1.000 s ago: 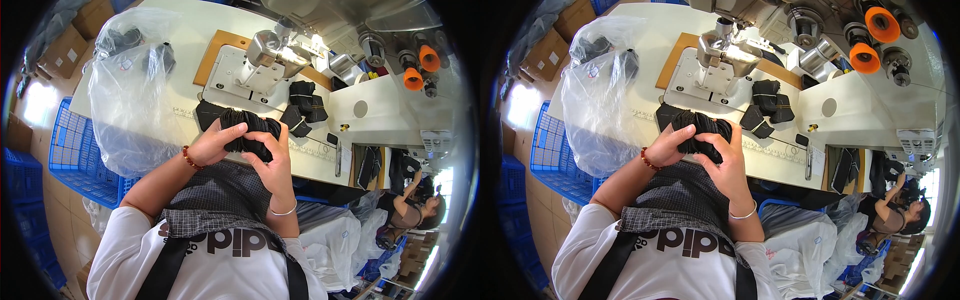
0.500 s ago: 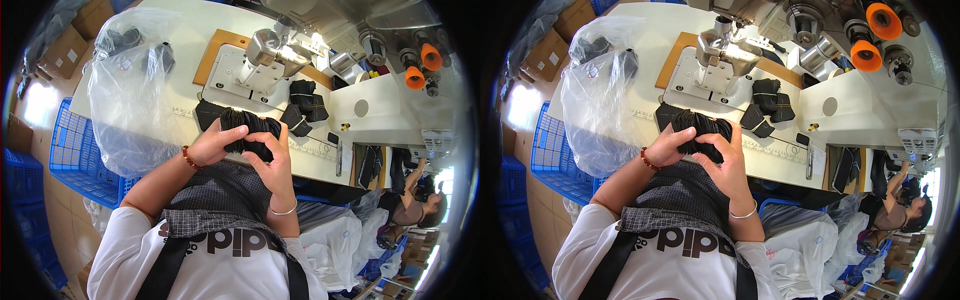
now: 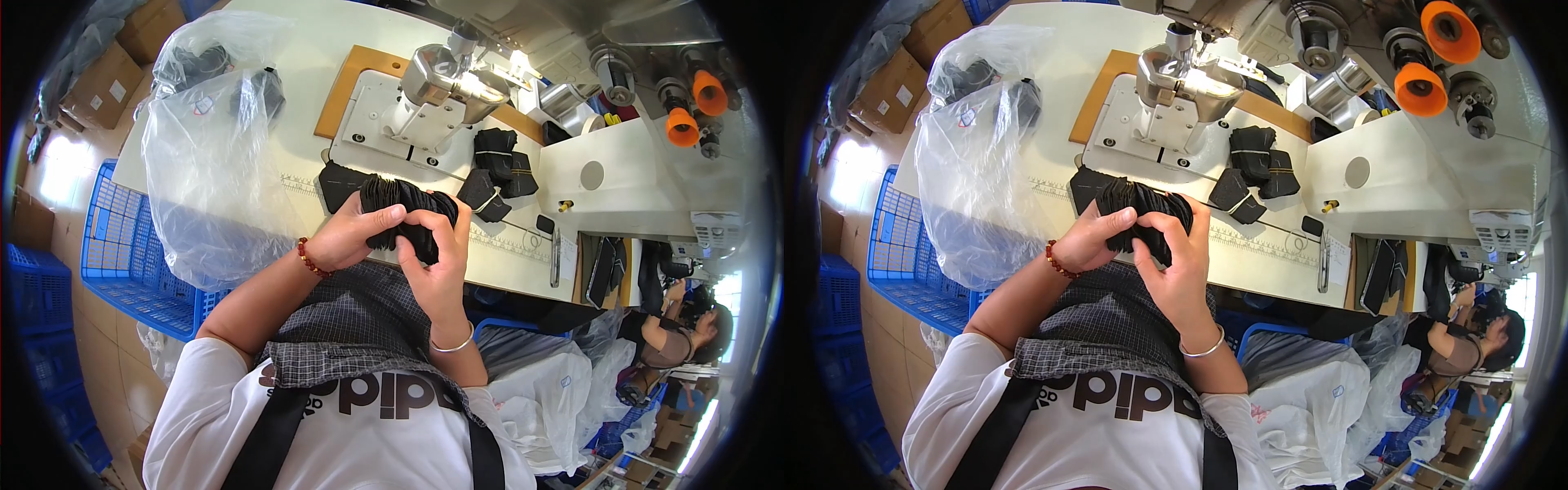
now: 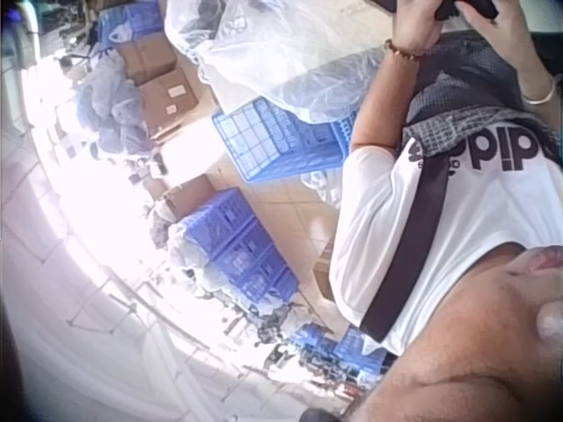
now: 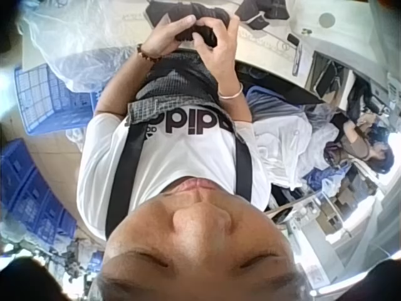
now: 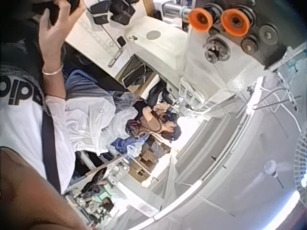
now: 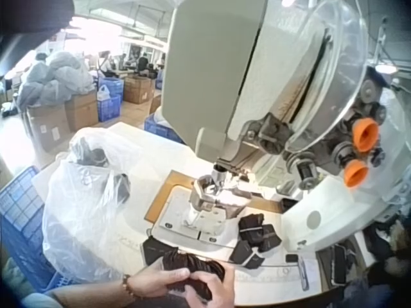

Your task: The person is sorting and bundling dark fabric components for shoe manufacturing at a workbench near a sewing machine.

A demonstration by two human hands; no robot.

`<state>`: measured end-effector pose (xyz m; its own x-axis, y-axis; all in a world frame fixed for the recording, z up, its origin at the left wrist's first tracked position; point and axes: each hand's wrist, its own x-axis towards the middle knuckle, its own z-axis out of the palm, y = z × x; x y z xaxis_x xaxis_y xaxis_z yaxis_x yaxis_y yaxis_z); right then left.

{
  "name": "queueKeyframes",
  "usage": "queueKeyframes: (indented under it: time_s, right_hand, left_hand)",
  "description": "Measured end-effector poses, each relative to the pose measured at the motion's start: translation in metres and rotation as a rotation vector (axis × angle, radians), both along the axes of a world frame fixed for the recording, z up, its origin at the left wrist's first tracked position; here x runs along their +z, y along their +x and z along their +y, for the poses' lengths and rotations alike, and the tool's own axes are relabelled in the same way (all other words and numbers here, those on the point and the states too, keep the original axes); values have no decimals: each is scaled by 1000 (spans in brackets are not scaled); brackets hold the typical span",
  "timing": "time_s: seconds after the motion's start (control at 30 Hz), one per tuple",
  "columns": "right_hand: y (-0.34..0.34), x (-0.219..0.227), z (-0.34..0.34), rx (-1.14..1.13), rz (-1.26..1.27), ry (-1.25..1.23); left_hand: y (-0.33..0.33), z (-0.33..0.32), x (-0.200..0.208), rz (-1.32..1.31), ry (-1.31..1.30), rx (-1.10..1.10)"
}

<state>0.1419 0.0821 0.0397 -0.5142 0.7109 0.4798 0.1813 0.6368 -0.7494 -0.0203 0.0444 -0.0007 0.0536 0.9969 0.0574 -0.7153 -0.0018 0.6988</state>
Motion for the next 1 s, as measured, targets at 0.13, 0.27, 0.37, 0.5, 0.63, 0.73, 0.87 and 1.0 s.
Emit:
queueKeyframes:
  time_s: [0.13, 0.27, 0.37, 0.5, 0.63, 0.73, 0.87, 1.0]
  right_hand:
    - [-4, -3, 0, -44, 53, 30]
    - [-1, -10, 4, -19, 134, 35]
    - [1, -10, 6, -18, 79, 31]
    - [2, -7, 7, -55, 33, 97]
    - [3, -6, 5, -41, 49, 33]
    - [6, -7, 6, -42, 45, -34]
    - [7, -10, 7, -46, 71, -87]
    - [3, 1, 4, -55, 54, 14]
  left_hand:
    - [-1, 0, -5, -12, -6, 12]
    - [0, 0, -1, -15, -45, 20]
    - [1, 1, 0, 0, -55, 44]
    - [0, -1, -2, -28, -76, 34]
    - [0, -1, -3, -34, -67, 48]
    - [0, -2, 0, -65, -78, 35]
    - [-2, -1, -6, -83, -72, 19]
    - [-1, -1, 2, -53, -62, 20]
